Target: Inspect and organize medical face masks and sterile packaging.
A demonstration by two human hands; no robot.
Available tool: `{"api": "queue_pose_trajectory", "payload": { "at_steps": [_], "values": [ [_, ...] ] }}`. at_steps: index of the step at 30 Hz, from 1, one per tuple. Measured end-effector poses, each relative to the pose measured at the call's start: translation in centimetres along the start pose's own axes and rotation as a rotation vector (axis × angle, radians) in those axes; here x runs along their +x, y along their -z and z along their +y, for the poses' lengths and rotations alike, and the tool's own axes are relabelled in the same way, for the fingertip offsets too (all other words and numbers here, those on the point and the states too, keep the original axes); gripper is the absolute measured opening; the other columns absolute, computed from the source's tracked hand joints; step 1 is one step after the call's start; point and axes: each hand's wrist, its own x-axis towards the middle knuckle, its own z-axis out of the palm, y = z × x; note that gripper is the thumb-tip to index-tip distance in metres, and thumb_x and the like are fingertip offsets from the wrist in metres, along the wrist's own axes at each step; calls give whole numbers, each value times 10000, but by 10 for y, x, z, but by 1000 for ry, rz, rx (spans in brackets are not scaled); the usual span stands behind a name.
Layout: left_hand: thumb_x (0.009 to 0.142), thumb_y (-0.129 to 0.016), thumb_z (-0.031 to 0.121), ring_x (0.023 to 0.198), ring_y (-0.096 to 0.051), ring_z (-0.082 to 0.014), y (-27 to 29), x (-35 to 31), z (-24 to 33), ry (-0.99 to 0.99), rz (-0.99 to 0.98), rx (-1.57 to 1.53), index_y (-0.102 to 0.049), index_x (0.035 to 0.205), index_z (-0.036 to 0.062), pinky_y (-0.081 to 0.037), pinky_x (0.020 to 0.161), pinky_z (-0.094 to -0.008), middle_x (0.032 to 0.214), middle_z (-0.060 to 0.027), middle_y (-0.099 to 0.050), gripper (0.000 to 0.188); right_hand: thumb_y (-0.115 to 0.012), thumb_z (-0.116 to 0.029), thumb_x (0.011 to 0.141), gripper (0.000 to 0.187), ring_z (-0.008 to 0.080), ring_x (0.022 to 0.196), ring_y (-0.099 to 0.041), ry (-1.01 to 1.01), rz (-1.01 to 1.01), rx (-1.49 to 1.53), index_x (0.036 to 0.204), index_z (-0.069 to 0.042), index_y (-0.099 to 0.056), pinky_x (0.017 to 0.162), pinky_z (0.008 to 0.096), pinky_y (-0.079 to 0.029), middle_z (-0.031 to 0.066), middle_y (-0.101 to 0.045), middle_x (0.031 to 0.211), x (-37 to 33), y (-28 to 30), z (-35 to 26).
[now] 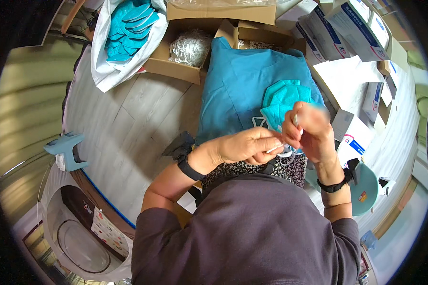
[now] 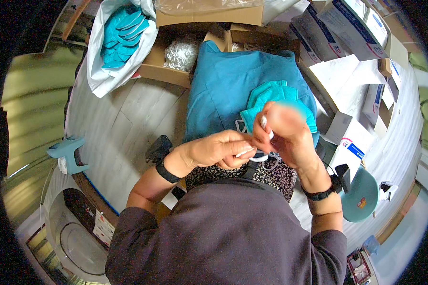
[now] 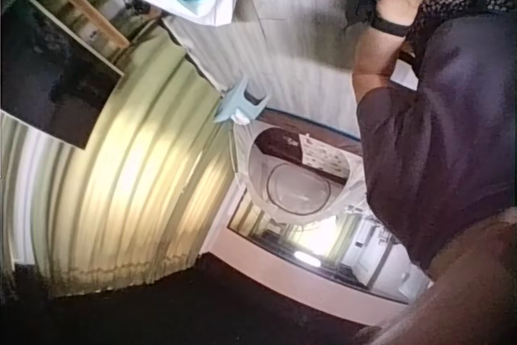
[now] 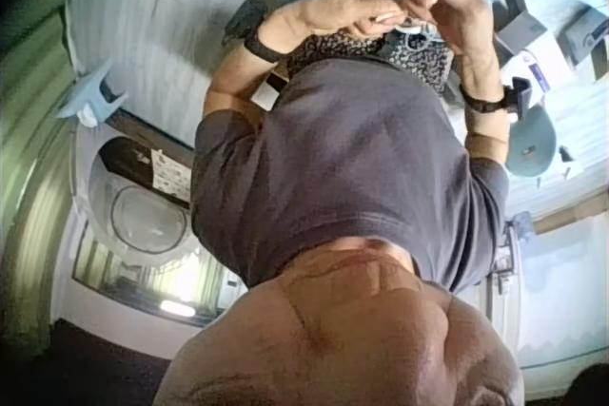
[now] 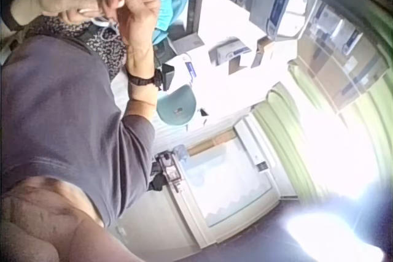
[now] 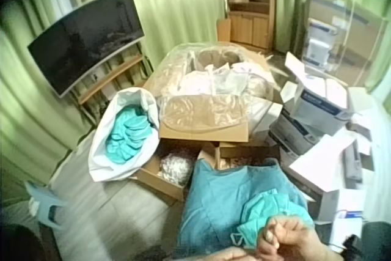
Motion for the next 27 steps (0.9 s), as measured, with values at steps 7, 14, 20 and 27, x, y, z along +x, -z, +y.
{"api": "queue_pose_trajectory", "payload": {
  "at_steps": [7, 14, 20, 27],
  "values": [
    [1076, -416, 320, 519, -237, -4, -14, -15, -3, 39, 26, 38, -446, 883, 100, -185, 424, -190, 655, 98, -305, 294, -505, -260, 1024, 303, 65, 541, -249, 134, 180, -17, 799, -67, -440, 462, 226, -191, -29, -327, 635, -25, 5, -30],
    [1078, -406, 303, 523, -240, -11, -15, -22, -5, 45, -19, 27, -439, 868, 99, -193, 430, -202, 661, 95, -300, 295, -517, -253, 1020, 259, 63, 552, -246, 345, 273, 31, 858, -68, -435, 467, 218, -203, -39, -316, 659, -41, 14, -51],
    [1071, -425, 303, 517, -260, -28, -9, -36, -18, 62, -30, -47, -454, 884, 84, -202, 442, -215, 651, 91, -296, 290, -522, -235, 1018, 226, 54, 563, -261, 474, 249, -101, 885, -74, -434, 474, 209, -228, -38, -324, 672, -52, 21, -74],
    [904, -437, 197, 422, -280, -64, 24, 28, -12, -159, -10, -428, -471, 772, 63, -215, 375, -223, 538, 18, -368, 191, -447, -312, 1058, 294, 136, 597, -515, 275, 48, -364, 887, -78, -498, 530, 242, -354, 51, -529, 708, -6, -5, -16]
  ]
}}
